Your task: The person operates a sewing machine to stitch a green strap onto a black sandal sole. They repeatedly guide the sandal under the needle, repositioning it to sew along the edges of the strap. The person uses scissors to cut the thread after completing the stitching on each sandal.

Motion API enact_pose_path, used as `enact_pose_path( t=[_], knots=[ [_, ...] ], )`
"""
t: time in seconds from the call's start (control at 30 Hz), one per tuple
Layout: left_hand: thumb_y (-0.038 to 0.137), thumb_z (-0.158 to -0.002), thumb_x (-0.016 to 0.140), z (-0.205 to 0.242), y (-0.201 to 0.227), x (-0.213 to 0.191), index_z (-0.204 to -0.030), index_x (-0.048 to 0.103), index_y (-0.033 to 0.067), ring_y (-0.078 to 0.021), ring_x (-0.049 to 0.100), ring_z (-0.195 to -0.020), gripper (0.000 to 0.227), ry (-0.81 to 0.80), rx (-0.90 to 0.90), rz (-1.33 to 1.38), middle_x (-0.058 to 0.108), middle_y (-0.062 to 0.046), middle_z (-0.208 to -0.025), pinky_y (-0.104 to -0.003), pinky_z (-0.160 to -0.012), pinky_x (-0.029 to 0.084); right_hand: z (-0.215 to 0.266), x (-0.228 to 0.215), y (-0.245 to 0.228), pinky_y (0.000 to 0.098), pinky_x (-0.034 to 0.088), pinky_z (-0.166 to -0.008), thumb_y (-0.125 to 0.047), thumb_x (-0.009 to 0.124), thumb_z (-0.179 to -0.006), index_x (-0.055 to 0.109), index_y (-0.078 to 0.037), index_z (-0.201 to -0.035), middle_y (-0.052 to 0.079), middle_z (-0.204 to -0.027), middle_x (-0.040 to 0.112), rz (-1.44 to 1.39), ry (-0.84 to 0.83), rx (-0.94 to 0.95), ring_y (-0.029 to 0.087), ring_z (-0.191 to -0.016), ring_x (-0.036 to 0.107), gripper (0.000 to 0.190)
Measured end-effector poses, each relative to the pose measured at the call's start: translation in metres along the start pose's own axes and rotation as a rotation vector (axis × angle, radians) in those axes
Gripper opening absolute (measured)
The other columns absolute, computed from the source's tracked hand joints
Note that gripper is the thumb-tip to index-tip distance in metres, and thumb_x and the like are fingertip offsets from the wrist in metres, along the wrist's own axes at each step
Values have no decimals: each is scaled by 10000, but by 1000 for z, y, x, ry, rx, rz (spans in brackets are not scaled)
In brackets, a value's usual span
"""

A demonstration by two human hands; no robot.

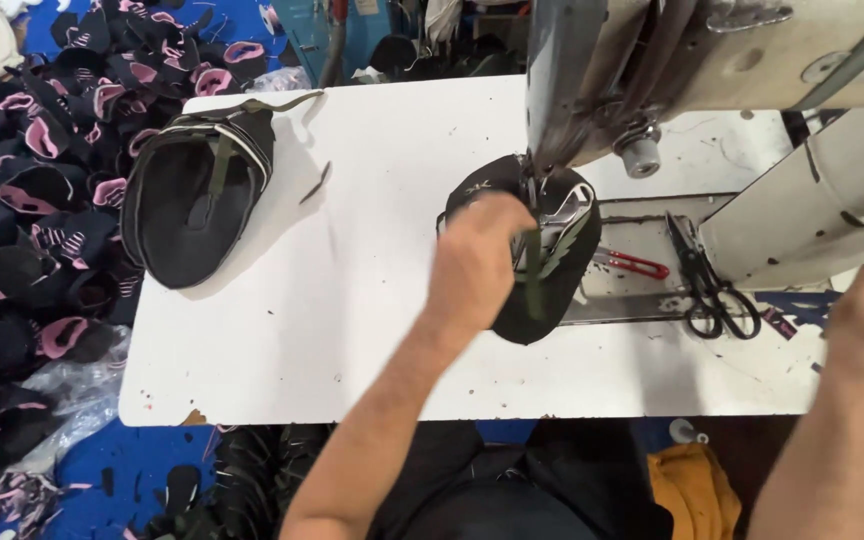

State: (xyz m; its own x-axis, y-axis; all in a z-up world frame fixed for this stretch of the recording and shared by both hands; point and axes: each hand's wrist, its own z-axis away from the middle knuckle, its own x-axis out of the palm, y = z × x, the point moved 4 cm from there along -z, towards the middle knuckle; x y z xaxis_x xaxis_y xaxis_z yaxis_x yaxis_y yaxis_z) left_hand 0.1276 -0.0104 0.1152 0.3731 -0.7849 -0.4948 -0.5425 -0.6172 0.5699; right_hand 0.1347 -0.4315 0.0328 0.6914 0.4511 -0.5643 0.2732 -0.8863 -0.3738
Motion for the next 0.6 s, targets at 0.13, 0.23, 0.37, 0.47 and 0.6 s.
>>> enact_pose_path(
  t=[0.13, 0.23, 0.37, 0.47, 0.6],
  knots=[
    [-11, -926, 617, -59, -45, 9, -1007, 698, 59, -208, 744, -874, 135, 2, -268, 131, 745, -91, -1047, -329, -792, 590, 22, 31, -112, 372, 499, -765, 26, 700, -835, 529, -1, -1342, 128, -1313, 511, -374, 45, 370, 236, -1110, 552, 536],
    [31, -950, 651, -76, -110, 51, -1074, 693, 70, -175, 745, -939, 136, -143, -284, 377, 762, -76, -1055, -303, -838, 596, 57, 92, -134, 504, 371, -1150, -146, 709, -864, 614, -169, -1373, 75, -1467, 583, 61, -460, -152, 310, -1376, 552, 519],
    [76, -876, 748, -48, -88, 35, -1020, 618, 87, -122, 631, -868, 195, -312, -545, 609, 674, -11, -933, -269, -768, 528, 67, 124, -97, 507, 413, -1050, -338, 714, -907, 637, -96, -1392, 147, -1462, 577, 275, -508, -125, 341, -1349, 529, 547],
    [86, -828, 806, -12, -55, 24, -883, 476, 83, -98, 493, -750, 334, -63, -638, 600, 528, 11, -801, -262, -656, 454, 54, 111, -84, 476, 472, -1048, -315, 751, -912, 660, -74, -1348, 183, -1481, 577, 176, -506, -35, 368, -1326, 551, 506],
    [84, -881, 797, 26, -36, 41, -782, 334, 115, -63, 328, -691, 475, 385, -665, 674, 360, 46, -748, -257, -572, 335, -10, 24, -135, 494, 465, -1161, -7, 729, -967, 638, 12, -1326, 265, -1380, 632, -40, -57, -85, 421, -1324, 592, 371]
  ],
)
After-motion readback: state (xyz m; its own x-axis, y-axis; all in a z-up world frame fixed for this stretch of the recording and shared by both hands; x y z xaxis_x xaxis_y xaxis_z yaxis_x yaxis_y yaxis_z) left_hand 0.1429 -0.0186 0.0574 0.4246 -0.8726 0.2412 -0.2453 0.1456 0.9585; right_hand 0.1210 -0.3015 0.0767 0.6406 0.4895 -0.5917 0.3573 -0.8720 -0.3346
